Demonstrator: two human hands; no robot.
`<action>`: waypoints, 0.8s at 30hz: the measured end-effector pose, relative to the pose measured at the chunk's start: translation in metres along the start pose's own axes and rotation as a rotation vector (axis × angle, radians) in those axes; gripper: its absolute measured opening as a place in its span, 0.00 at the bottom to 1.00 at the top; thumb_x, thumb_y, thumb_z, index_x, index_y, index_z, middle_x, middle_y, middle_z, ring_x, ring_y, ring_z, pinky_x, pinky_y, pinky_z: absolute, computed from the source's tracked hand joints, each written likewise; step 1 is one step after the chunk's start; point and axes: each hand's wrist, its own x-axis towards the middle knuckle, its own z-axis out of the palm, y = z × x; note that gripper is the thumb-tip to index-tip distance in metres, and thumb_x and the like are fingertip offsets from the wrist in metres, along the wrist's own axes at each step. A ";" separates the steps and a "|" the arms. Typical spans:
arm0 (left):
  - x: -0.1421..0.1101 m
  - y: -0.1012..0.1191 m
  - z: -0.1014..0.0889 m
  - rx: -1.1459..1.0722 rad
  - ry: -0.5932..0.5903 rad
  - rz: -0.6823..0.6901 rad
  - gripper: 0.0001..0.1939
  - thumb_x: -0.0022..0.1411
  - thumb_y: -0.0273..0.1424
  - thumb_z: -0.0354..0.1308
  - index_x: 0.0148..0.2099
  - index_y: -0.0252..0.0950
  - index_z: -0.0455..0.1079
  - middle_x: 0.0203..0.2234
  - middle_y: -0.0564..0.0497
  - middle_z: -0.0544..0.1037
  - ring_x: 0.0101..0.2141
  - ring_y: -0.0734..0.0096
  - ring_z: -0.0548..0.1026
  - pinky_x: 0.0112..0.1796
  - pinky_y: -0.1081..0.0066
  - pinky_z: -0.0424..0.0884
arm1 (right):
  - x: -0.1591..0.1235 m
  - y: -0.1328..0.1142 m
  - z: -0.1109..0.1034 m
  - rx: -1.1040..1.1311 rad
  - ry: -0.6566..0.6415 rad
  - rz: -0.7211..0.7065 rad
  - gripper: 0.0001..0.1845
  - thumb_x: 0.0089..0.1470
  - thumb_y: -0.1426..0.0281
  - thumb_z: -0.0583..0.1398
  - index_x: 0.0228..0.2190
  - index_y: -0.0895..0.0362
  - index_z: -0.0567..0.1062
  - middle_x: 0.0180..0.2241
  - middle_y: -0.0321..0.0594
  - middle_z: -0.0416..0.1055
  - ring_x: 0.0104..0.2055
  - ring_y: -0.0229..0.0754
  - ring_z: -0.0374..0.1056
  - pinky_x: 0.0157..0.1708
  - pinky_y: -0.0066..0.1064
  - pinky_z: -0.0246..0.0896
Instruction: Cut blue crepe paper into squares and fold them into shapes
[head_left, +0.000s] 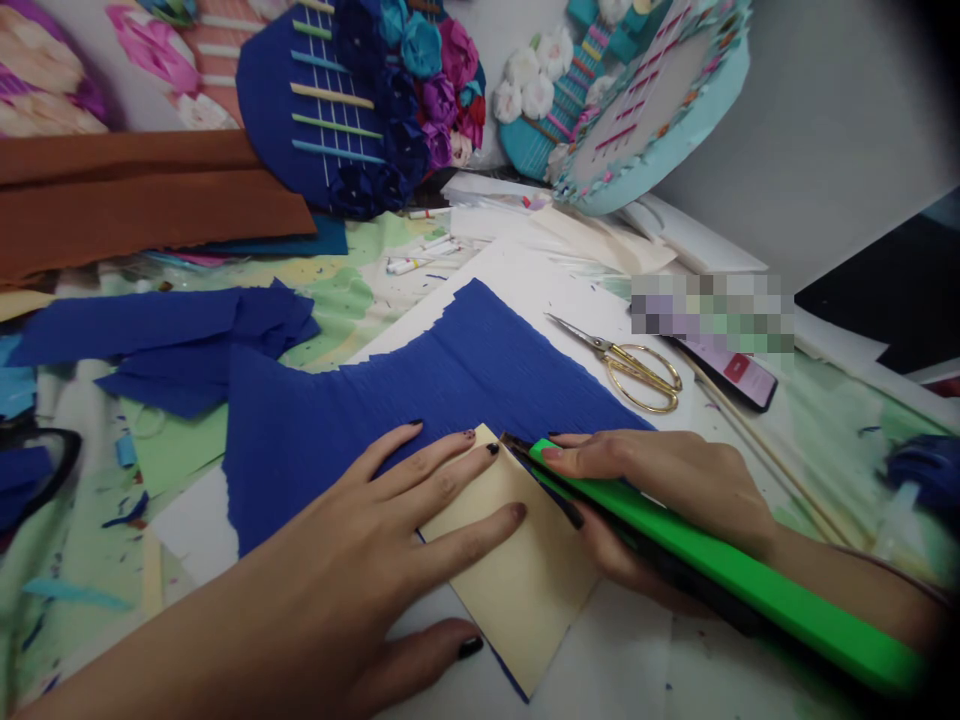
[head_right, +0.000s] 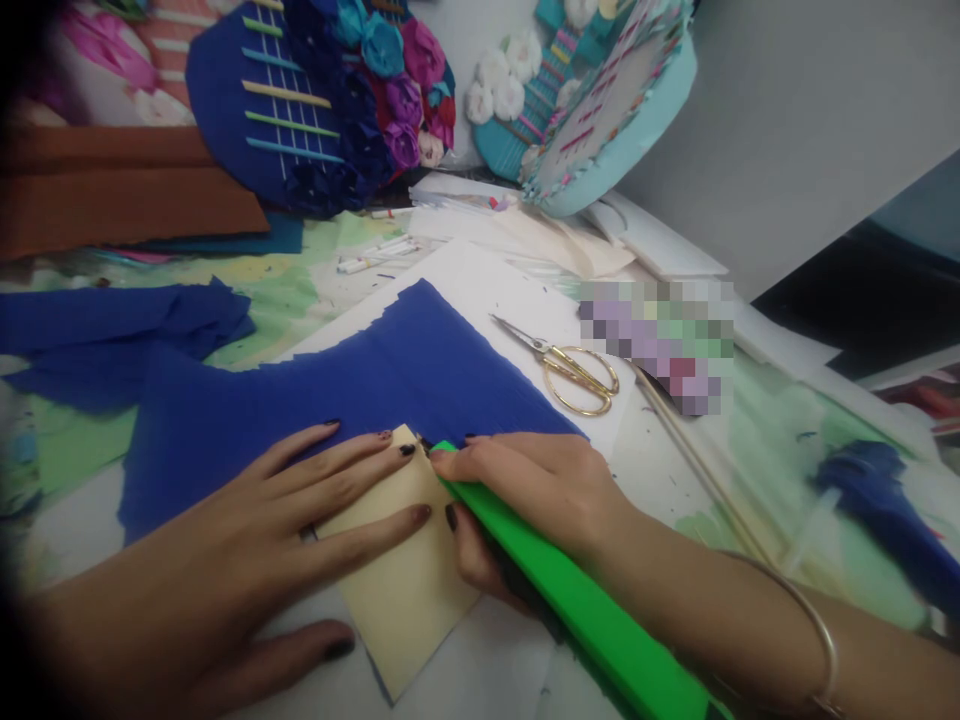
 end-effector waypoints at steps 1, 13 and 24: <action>0.000 0.000 0.000 -0.005 -0.001 -0.001 0.35 0.60 0.38 0.54 0.67 0.49 0.45 0.66 0.47 0.49 0.62 0.45 0.53 0.57 0.39 0.49 | 0.000 0.000 0.000 -0.002 0.001 0.003 0.15 0.46 0.74 0.62 0.38 0.52 0.72 0.31 0.35 0.77 0.32 0.41 0.75 0.29 0.27 0.73; 0.000 0.000 -0.001 -0.017 -0.002 -0.015 0.35 0.60 0.37 0.54 0.67 0.50 0.46 0.66 0.48 0.49 0.62 0.46 0.53 0.58 0.39 0.48 | -0.001 0.002 0.000 0.024 0.001 -0.025 0.14 0.45 0.74 0.63 0.38 0.53 0.73 0.31 0.35 0.78 0.30 0.40 0.75 0.29 0.28 0.73; -0.002 0.000 0.000 -0.014 0.010 -0.015 0.35 0.61 0.38 0.54 0.67 0.50 0.45 0.66 0.49 0.48 0.62 0.46 0.53 0.58 0.40 0.47 | -0.010 0.004 -0.003 0.001 -0.053 0.024 0.14 0.49 0.71 0.62 0.40 0.52 0.72 0.34 0.34 0.77 0.35 0.41 0.75 0.29 0.28 0.73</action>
